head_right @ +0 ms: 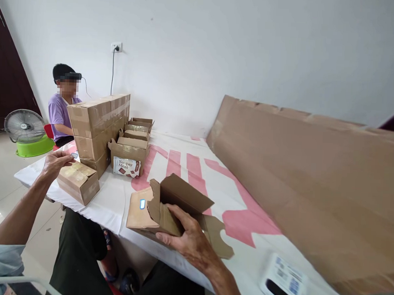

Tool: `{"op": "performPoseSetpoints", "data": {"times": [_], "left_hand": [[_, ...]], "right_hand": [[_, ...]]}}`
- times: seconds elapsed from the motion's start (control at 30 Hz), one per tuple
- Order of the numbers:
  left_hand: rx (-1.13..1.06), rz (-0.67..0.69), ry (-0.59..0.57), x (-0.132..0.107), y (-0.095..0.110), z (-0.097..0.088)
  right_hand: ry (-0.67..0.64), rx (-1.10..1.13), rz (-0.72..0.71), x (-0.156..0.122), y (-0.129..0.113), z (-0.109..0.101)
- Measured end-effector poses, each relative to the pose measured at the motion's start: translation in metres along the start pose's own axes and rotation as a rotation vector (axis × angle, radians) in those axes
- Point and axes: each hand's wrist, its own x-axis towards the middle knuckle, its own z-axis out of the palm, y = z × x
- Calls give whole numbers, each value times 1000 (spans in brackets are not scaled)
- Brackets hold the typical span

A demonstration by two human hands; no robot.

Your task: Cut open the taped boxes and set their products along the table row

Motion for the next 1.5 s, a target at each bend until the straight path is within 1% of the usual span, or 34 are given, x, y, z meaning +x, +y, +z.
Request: {"op": "performPoseSetpoints", "data": {"times": [0.1,0.2,0.37,0.53,0.83,0.97,1.17,1.37,1.5], "left_hand": [[-15,-15,21,15,-6,-4],[-23,-23,18,24,-13,-5],[-29,-40,5,34,-27,-7],[-47,-49,21,44,-39,-12],[-27,-63,33,58,-52,-21],[19,-59,50,67,-55,-25],[127,-17,63,79,-58,-29],[243,23,68,96,-66,-22],[413,65,68,109,-71,-16]], "right_hand": [[5,-17,24,0,3,1],[5,-20,28,1,3,1],[2,-22,5,2,-2,0],[-4,-46,10,1,-6,-2],[8,-61,-3,3,-3,1],[3,-65,-14,3,-2,1],[-7,-94,-27,5,2,0],[-10,-108,-13,6,1,0],[-5,-127,17,5,0,-1]]}}
